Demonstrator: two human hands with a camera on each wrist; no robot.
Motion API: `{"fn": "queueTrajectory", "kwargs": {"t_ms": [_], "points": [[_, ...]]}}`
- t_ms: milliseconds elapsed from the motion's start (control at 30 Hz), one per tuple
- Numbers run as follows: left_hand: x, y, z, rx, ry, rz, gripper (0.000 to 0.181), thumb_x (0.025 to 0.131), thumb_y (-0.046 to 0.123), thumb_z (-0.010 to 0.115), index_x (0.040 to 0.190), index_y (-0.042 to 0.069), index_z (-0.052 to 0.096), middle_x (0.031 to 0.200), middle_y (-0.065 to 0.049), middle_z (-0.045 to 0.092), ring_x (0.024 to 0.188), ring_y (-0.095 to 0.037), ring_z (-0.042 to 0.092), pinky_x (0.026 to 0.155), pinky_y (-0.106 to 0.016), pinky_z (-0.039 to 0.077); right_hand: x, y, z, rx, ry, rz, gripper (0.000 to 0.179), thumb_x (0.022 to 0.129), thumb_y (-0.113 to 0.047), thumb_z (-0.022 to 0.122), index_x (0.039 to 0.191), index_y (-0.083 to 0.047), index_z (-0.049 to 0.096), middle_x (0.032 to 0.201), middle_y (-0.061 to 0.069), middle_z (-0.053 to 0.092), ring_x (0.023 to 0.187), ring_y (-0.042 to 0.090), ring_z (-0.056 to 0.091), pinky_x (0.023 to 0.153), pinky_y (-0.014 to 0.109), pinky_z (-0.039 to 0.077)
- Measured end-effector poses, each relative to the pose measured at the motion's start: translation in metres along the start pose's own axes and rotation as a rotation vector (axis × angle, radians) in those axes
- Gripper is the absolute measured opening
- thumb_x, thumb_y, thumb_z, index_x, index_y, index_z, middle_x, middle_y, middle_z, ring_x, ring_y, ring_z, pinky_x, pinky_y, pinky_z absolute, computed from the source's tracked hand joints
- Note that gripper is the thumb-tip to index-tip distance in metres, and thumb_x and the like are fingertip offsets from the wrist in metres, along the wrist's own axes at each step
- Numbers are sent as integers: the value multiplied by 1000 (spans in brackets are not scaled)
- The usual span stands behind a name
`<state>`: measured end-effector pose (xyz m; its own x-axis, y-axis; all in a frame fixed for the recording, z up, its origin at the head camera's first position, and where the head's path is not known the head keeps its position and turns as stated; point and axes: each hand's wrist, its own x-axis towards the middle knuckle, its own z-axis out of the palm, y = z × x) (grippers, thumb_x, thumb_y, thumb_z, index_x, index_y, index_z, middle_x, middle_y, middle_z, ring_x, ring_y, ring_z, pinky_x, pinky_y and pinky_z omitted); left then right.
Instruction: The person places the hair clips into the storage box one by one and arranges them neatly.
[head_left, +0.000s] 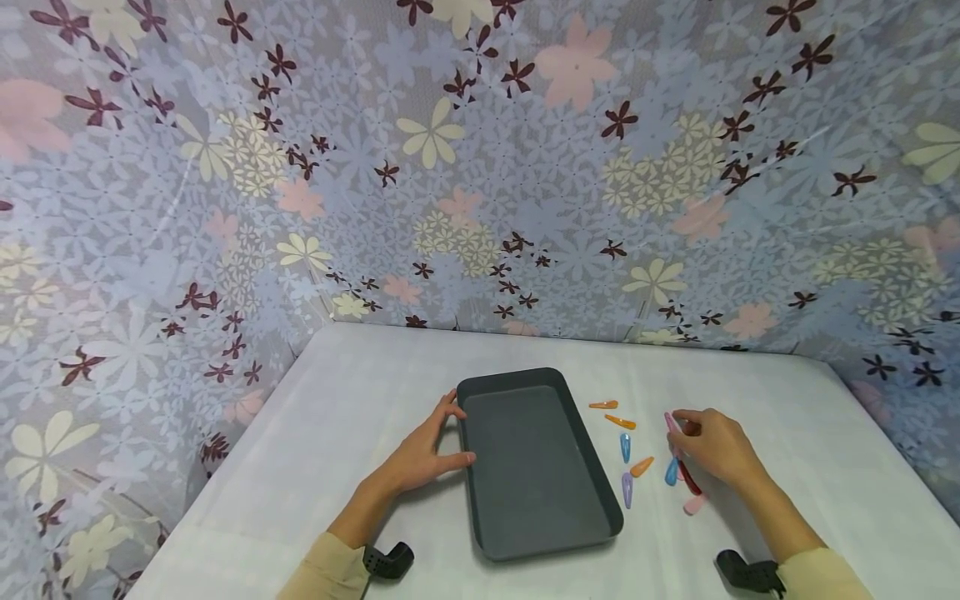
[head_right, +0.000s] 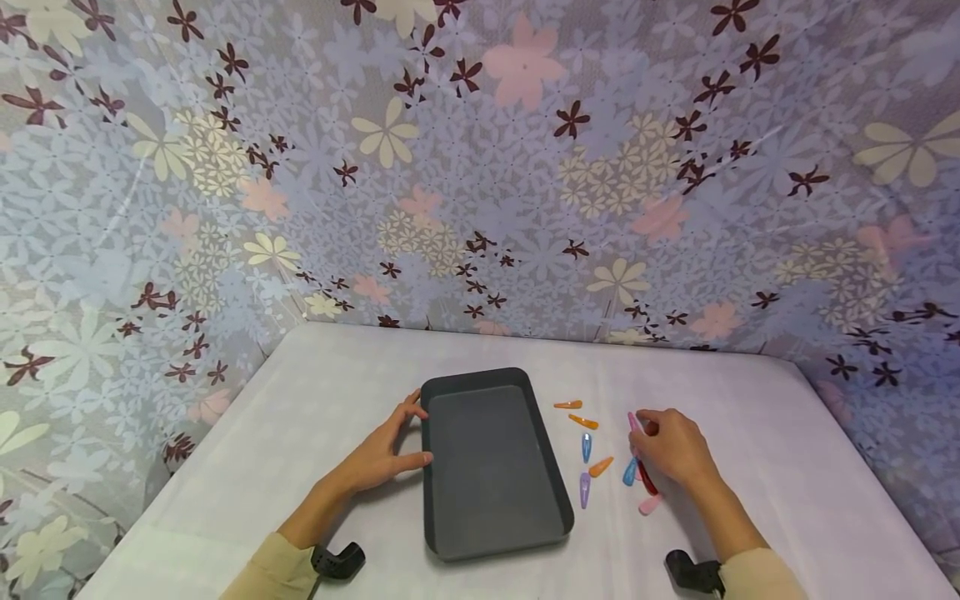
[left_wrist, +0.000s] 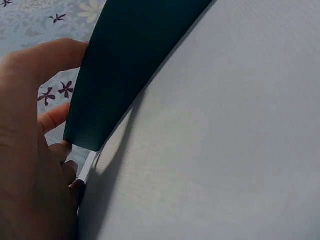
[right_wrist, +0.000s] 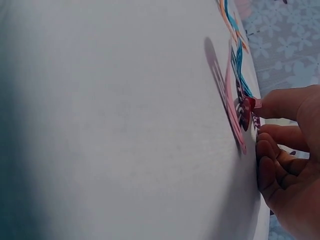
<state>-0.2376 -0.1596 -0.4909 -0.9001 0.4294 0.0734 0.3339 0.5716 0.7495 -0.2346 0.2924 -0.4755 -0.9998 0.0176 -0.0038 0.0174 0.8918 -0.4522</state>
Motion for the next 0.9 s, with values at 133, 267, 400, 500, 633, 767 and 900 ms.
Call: {"fn": "queueTrajectory", "kwargs": {"t_ms": [133, 267, 400, 500, 633, 767, 900], "points": [[-1, 1, 0, -24, -7, 9, 63, 79, 51, 69, 128, 22, 42, 160, 7, 8, 148, -23, 10, 113, -58, 23, -1, 1, 1, -11, 14, -11, 48, 83, -23, 68, 121, 5, 60, 88, 13, 63, 76, 21, 53, 61, 32, 44], [-1, 1, 0, -62, -32, 16, 63, 81, 44, 71, 133, 22, 41, 161, 5, 5, 148, -24, 8, 114, -58, 19, -2, 2, 1, -18, 32, -11, 44, 83, -21, 67, 118, 5, 62, 90, 14, 66, 78, 23, 57, 65, 38, 47], [-2, 1, 0, -81, -75, 14, 79, 80, 44, 72, 145, 26, 31, 161, 5, 0, 149, -23, 4, 115, -59, 16, -1, 2, 2, -13, 41, -5, 40, 83, -19, 65, 117, 4, 63, 91, 14, 66, 79, 24, 58, 65, 39, 48], [-3, 1, -2, -65, -90, 2, 93, 76, 49, 73, 150, 33, 20, 161, 5, -2, 148, -22, 4, 115, -60, 16, -1, 2, 3, -9, 46, -10, 39, 83, -18, 64, 116, 2, 64, 90, 14, 67, 80, 23, 59, 65, 39, 48], [-3, 2, -4, -44, -95, -15, 103, 72, 53, 75, 151, 36, 12, 161, 5, -1, 148, -22, 5, 115, -59, 15, 0, 2, 3, -7, 47, -14, 37, 82, -18, 64, 115, 1, 66, 88, 12, 67, 79, 23, 58, 63, 37, 47], [-4, 4, -4, -37, -91, -42, 108, 69, 54, 77, 151, 35, 9, 160, 6, 4, 148, -21, 8, 116, -56, 16, 0, 1, 3, -1, 44, -11, 38, 82, -18, 64, 115, 0, 66, 88, 12, 68, 79, 23, 58, 63, 35, 46], [-4, 4, -3, -34, -79, -50, 110, 67, 56, 78, 151, 34, 11, 160, 6, 10, 148, -21, 12, 116, -55, 18, -1, 0, 3, 6, 41, -9, 38, 82, -19, 64, 115, 0, 66, 89, 12, 68, 79, 23, 59, 64, 37, 47]]}}
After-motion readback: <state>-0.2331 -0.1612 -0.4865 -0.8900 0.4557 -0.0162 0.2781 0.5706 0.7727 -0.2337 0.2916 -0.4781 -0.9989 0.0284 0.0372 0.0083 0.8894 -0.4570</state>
